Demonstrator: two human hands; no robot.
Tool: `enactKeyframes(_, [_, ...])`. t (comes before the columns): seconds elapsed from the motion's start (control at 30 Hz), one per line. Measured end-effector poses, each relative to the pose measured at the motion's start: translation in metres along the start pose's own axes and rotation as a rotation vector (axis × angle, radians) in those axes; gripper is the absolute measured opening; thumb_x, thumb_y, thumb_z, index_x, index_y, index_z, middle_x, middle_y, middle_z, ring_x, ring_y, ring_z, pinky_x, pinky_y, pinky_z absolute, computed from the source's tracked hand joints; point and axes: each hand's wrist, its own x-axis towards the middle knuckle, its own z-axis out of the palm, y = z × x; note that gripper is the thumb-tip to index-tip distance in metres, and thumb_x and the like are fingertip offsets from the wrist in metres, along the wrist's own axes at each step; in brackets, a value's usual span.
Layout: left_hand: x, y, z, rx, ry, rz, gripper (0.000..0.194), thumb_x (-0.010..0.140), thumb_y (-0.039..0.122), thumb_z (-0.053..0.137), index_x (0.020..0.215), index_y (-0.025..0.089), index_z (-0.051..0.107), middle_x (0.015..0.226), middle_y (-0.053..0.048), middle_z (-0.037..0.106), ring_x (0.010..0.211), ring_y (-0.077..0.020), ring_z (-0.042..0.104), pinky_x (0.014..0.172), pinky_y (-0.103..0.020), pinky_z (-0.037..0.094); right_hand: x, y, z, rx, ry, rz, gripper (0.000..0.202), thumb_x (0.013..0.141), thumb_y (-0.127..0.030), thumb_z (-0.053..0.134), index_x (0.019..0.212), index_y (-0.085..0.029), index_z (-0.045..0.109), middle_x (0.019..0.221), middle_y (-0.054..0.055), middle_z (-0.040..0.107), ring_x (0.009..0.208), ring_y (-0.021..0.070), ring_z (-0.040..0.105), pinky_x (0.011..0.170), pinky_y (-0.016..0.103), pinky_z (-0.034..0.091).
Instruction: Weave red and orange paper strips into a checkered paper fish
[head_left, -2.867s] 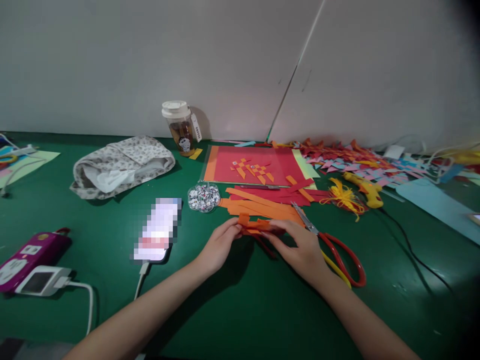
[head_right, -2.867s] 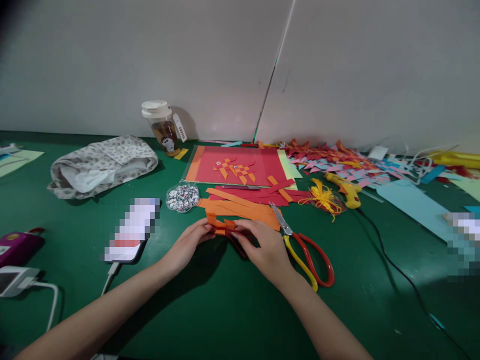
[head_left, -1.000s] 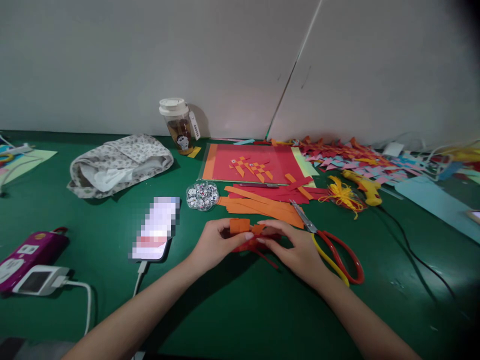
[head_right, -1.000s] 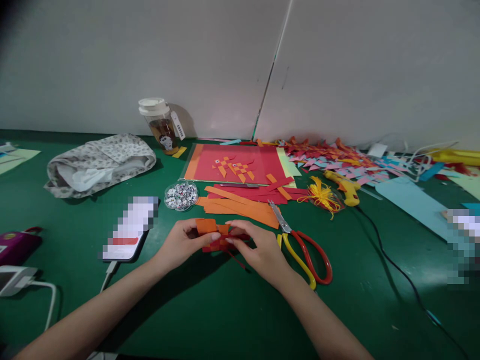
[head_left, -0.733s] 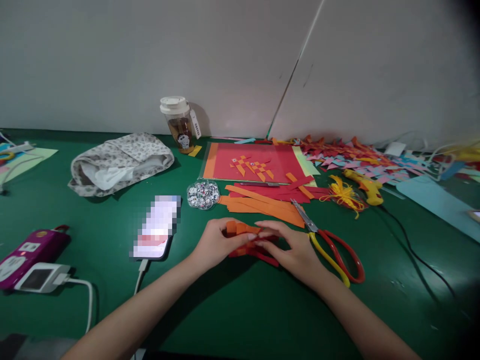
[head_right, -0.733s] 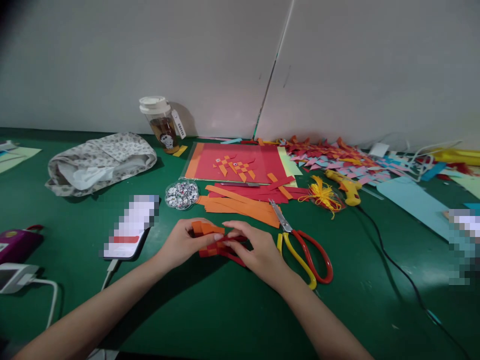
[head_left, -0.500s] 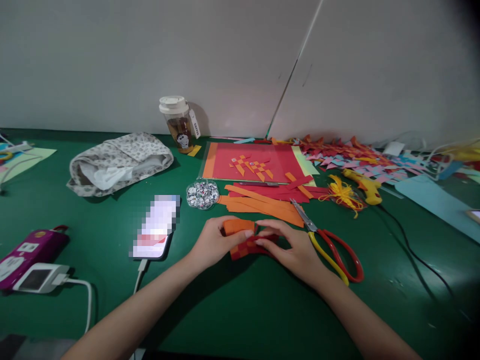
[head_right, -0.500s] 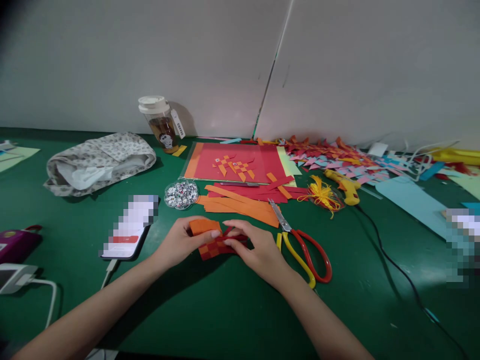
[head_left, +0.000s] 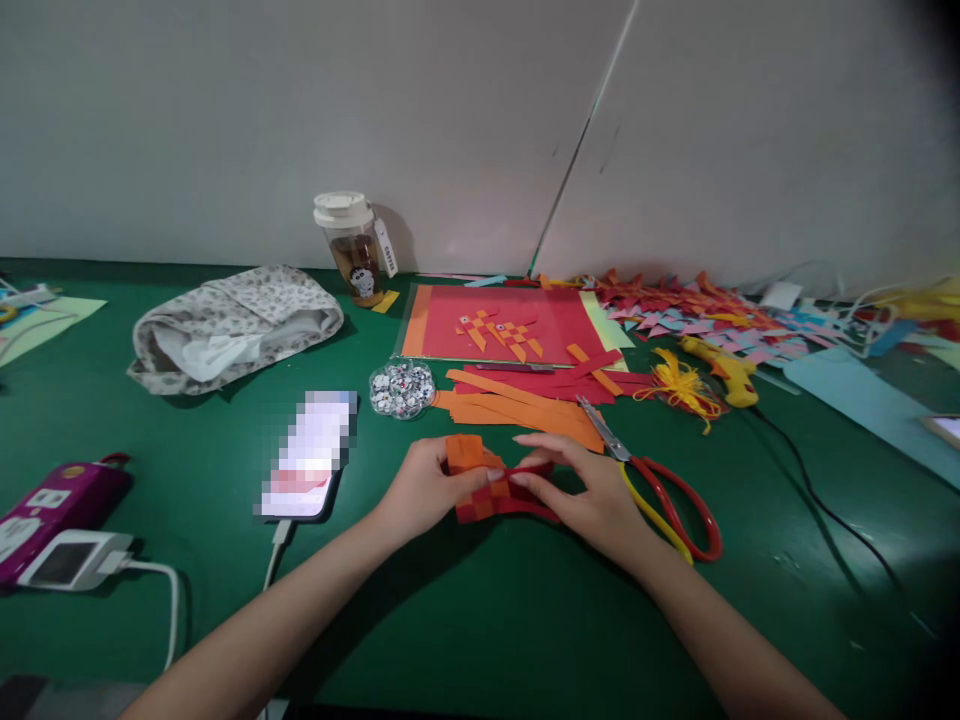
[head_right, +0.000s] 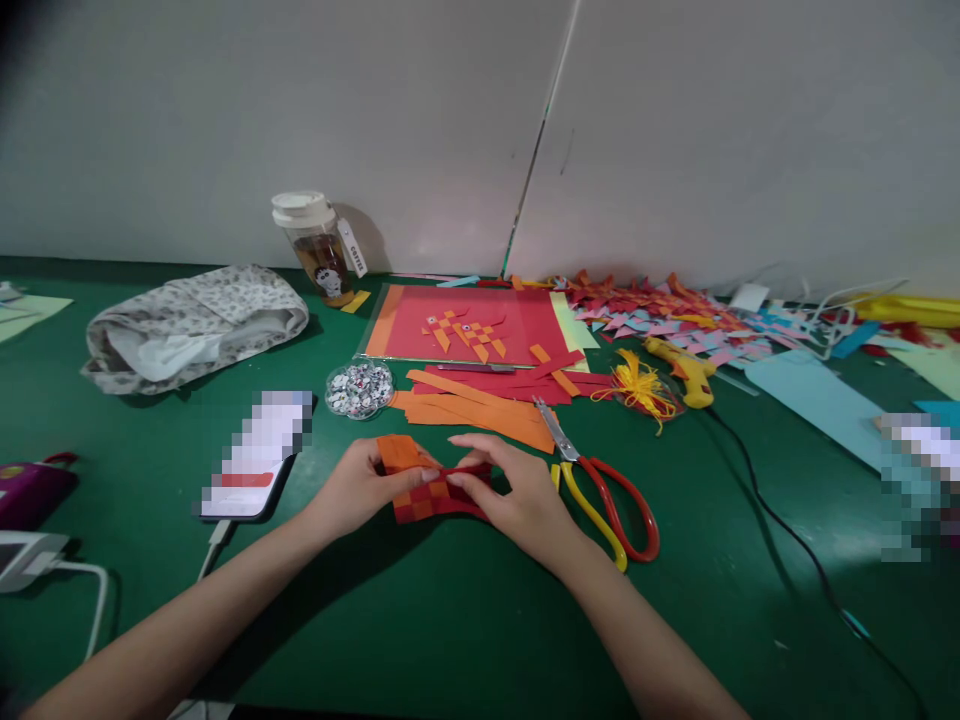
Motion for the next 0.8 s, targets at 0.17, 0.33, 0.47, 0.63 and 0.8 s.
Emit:
enactKeyframes(0.17, [0.002,0.001,-0.002,-0.116,0.023,-0.04,0.017,0.072,0.03,0.069,0.081,0.016,0.069,0.08,-0.004,0.068,0.073,-0.0153,0.062,0.067,-0.025,0.048,0.005,0.003,-0.003,0.06,0.154,0.072,0.023,0.077,-0.03,0.065,0.099,-0.023,0.061,0.088,0.004,0.069,0.084,0.0192,0.065,0.079,0.034,0.051])
enactKeyframes(0.33, [0.001,0.001,0.0,-0.249,0.084,-0.128,0.023,0.068,0.031,0.073,0.082,0.015,0.066,0.081,-0.003,0.067,0.072,-0.0141,0.062,0.067,-0.025,0.048,0.011,0.006,-0.006,0.426,0.102,0.291,0.033,0.08,-0.045,0.058,0.104,-0.023,0.057,0.103,0.008,0.067,0.1,0.021,0.062,0.081,0.033,0.05])
enactKeyframes(0.47, [0.001,0.001,0.004,-0.256,0.117,-0.116,0.025,0.067,0.032,0.073,0.08,0.013,0.063,0.078,-0.003,0.066,0.069,-0.0131,0.061,0.066,-0.025,0.048,0.009,0.003,-0.004,0.525,-0.13,0.485,0.036,0.074,-0.048,0.063,0.097,-0.02,0.062,0.093,0.006,0.069,0.084,0.0195,0.066,0.074,0.032,0.052])
enactKeyframes(0.63, [0.0,-0.003,0.01,-0.277,0.13,-0.099,0.026,0.065,0.031,0.075,0.079,0.014,0.061,0.077,-0.001,0.066,0.069,-0.0135,0.061,0.066,-0.026,0.049,0.008,0.004,0.003,0.577,-0.094,0.535,0.033,0.066,-0.046,0.071,0.081,-0.016,0.067,0.076,0.003,0.069,0.07,0.0178,0.065,0.066,0.03,0.053])
enactKeyframes(0.8, [-0.001,-0.006,0.011,-0.32,0.055,-0.116,0.029,0.066,0.03,0.075,0.088,0.015,0.062,0.084,-0.003,0.067,0.074,-0.0143,0.062,0.07,-0.026,0.049,0.01,0.003,-0.002,0.541,-0.017,0.516,0.03,0.063,-0.043,0.074,0.076,-0.017,0.067,0.072,0.002,0.068,0.064,0.0155,0.063,0.059,0.026,0.05])
